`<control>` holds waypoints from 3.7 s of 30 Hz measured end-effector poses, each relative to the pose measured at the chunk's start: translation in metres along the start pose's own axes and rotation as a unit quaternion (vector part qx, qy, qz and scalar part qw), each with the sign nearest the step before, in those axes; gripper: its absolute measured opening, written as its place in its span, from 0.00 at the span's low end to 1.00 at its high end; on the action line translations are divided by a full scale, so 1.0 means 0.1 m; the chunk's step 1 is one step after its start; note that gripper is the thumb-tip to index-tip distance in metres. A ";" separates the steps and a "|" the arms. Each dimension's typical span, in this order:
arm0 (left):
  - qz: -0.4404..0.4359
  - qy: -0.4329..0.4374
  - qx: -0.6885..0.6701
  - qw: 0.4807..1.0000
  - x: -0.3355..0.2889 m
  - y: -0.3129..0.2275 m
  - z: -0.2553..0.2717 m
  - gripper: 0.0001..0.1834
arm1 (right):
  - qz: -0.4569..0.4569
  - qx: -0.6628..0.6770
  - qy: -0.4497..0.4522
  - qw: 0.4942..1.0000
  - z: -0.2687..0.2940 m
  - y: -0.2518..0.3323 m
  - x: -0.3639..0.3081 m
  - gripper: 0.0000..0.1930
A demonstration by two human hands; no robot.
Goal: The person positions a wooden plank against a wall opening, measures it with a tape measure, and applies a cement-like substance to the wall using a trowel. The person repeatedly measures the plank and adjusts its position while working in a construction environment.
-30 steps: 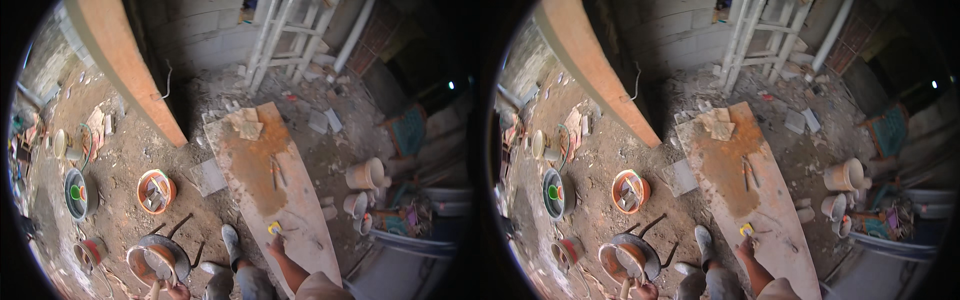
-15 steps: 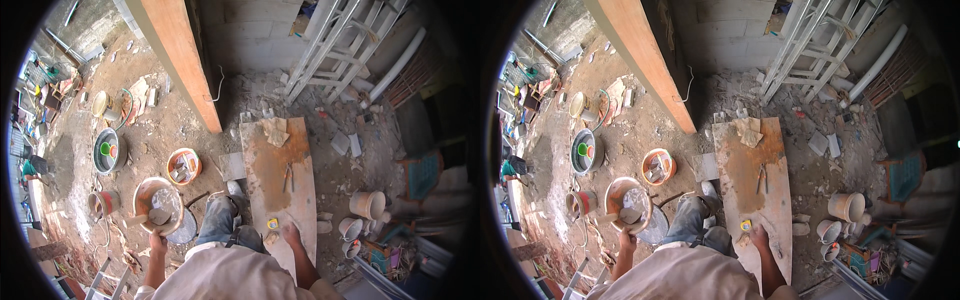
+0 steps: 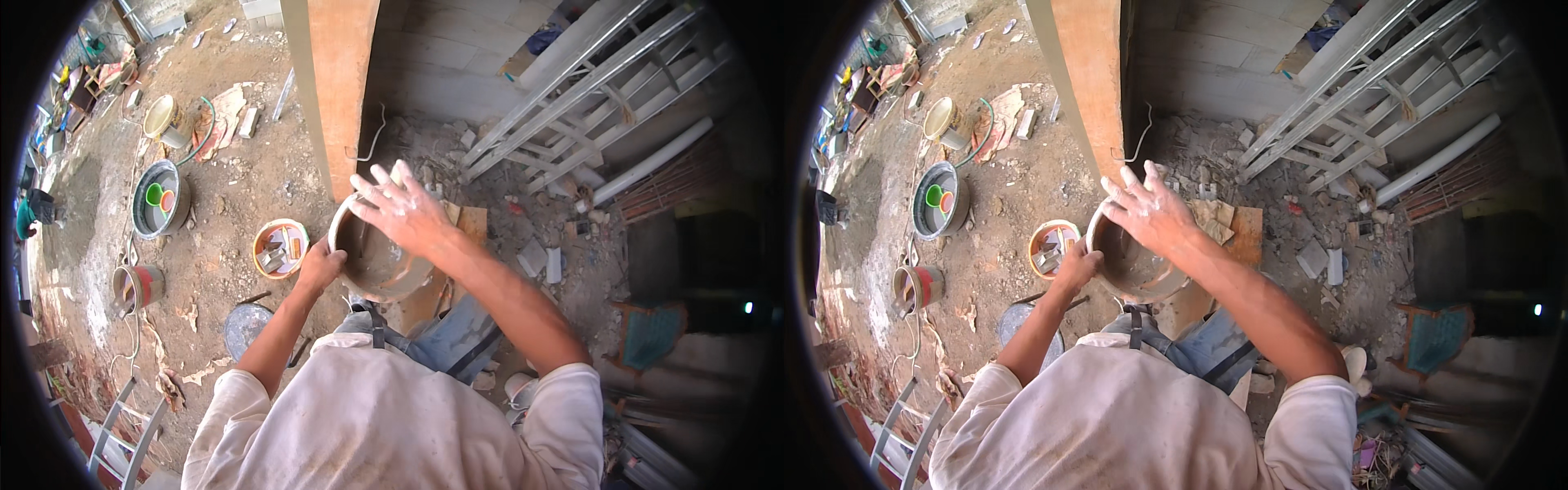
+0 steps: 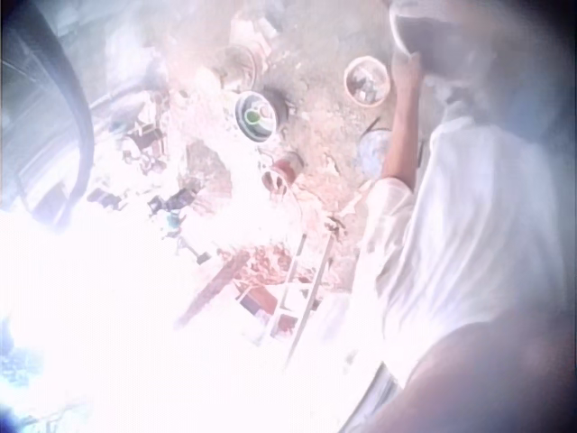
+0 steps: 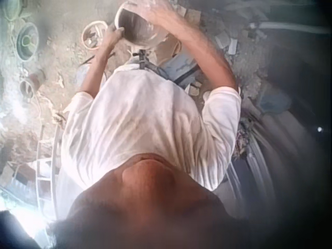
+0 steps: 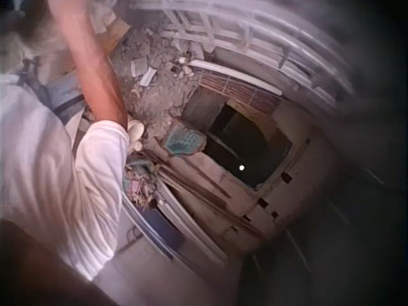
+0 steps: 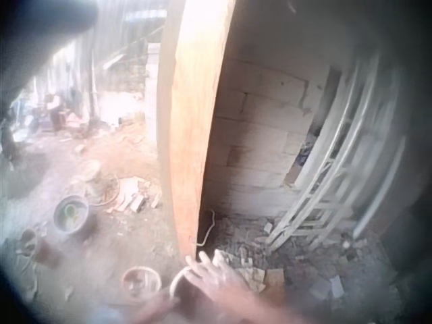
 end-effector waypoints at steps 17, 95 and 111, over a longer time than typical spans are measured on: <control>-0.081 0.072 0.060 0.992 0.47 -1.44 -0.96 0.27 | -0.086 -0.108 0.212 0.967 -0.74 -1.34 -1.37 0.12; 0.157 -0.489 -0.525 0.679 -2.91 -2.00 -0.73 0.14 | -0.111 0.816 -0.129 0.552 2.30 -2.55 0.48 0.19; 0.399 -0.580 -0.470 0.532 -4.15 0.02 -1.99 0.04 | -0.118 0.662 -0.186 0.716 3.26 -2.31 0.51 0.25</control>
Point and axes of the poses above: each hand's wrist, its own x-axis towards the middle knuckle, its own z-axis out of the back of the hand, y = z × x, the point moved 8 cm from there along x, towards the middle knuckle, and after that the axes turned 2 degrees about x, right-handed, at the moved point
